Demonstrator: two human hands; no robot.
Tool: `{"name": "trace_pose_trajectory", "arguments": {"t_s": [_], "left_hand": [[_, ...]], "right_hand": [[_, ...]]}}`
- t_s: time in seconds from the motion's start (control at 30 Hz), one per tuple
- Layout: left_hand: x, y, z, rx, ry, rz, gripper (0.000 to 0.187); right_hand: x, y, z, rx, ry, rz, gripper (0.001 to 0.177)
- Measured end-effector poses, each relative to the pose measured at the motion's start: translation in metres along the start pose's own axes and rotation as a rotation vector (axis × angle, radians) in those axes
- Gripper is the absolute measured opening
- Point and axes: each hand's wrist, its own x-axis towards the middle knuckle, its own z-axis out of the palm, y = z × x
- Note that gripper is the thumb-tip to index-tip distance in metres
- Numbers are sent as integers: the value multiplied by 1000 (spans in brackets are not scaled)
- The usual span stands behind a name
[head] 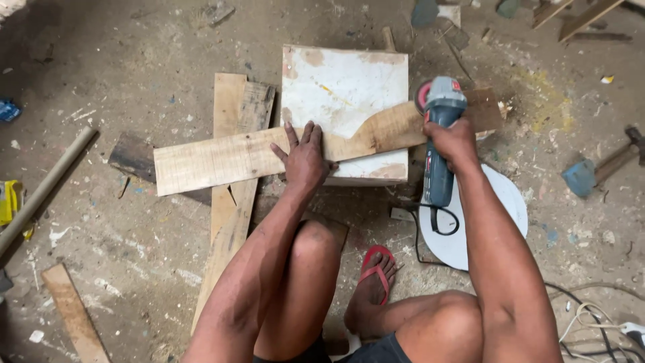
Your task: The person uses an angle grinder with a sanding disc to sand the surface of a wooden plank resting on a low white stool. They hold the plank with one hand and move the grinder back and forth along its length, then flip the plank to sand the other side. Later, they sand a thin wooden dowel in the same manner.
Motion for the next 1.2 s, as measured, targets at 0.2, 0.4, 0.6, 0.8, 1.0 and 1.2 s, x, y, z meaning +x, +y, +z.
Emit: {"name": "trace_pose_trajectory", "arguments": {"t_s": [0.2,0.4,0.6,0.8,1.0,1.2], "left_hand": [[1,-1,-1,-20,-5,4,101],[3,-2,-2,-25,-5,4,102],[1,-3,0,-19,-1,5,100],[0,-1,3,-37,6,13,103],[2,-3,4,-34,11,14,98],[-7,0,-6,-41,37,51,96]], "right_hand": [[-55,-53,9,-35,-196,-31,49],[-96,-67,-3,-208,-319,-68,62],[-129,-66,-28,-178,-351,-49,57],[-80,0,-36,-191,-116,-34,45],[-127,-56,-19,-203,-319,-48,65],[-119,-61,-13,-237,-296,-66,59]]}}
